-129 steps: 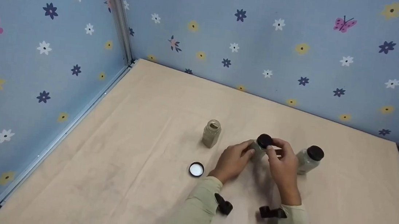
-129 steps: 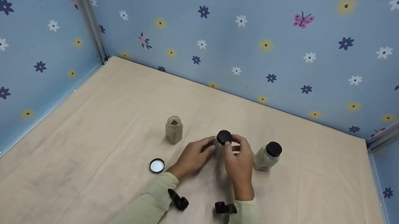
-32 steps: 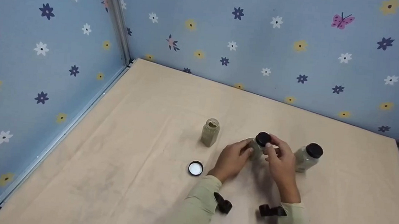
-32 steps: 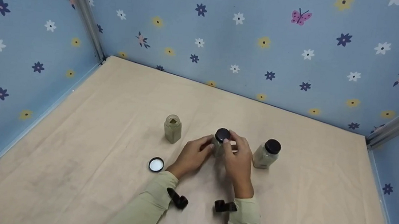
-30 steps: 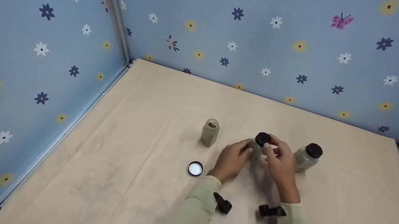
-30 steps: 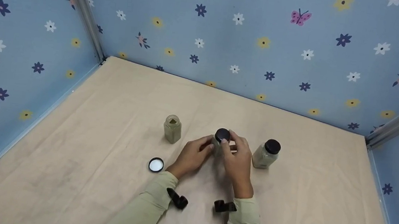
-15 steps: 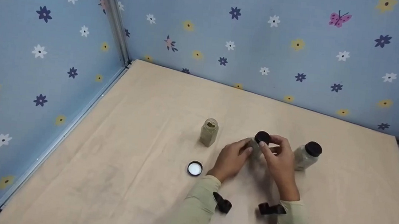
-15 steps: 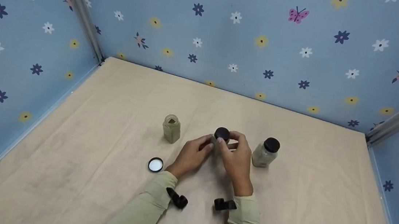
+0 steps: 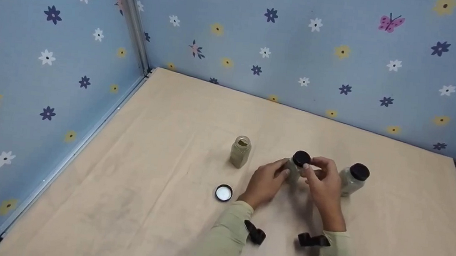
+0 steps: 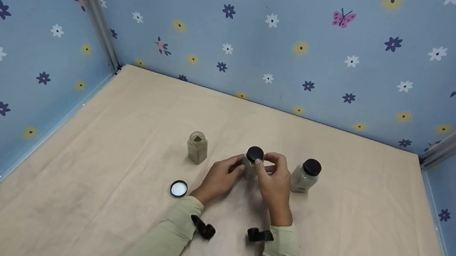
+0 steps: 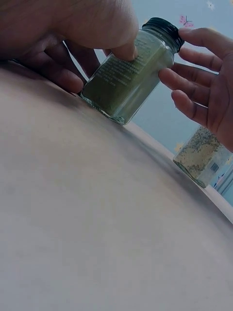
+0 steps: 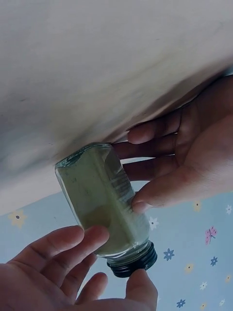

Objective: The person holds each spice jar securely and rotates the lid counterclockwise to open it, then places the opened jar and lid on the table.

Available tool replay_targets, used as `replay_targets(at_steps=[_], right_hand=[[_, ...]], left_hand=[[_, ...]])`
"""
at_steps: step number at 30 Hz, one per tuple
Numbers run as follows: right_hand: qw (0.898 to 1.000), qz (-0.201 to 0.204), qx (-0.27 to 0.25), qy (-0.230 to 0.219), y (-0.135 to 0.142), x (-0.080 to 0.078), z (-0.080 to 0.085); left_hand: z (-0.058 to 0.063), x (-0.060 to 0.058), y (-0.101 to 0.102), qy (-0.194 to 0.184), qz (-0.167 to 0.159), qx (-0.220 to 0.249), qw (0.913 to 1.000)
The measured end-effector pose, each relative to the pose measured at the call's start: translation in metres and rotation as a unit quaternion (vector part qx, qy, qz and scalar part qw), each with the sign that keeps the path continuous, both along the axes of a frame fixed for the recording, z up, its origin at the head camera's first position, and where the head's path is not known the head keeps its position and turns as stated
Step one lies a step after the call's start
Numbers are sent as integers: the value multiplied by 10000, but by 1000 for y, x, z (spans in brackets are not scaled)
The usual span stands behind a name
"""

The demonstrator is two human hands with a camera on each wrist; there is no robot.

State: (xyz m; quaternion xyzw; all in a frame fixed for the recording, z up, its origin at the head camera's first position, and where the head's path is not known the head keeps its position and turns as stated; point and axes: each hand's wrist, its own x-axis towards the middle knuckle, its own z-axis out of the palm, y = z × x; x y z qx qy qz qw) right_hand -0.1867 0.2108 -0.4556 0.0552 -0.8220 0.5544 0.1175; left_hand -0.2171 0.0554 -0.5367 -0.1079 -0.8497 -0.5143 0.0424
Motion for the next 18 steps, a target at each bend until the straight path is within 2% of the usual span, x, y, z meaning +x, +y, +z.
replay_targets(at_steps=[6,18], right_hand=[[9994,246,-115,236,1,-2,-4],[9995,244,84,178,-3,2,1]], left_hand=[[-1,1,-2,12,12,34,10000],[1,0,0,-99,68,10,9999]])
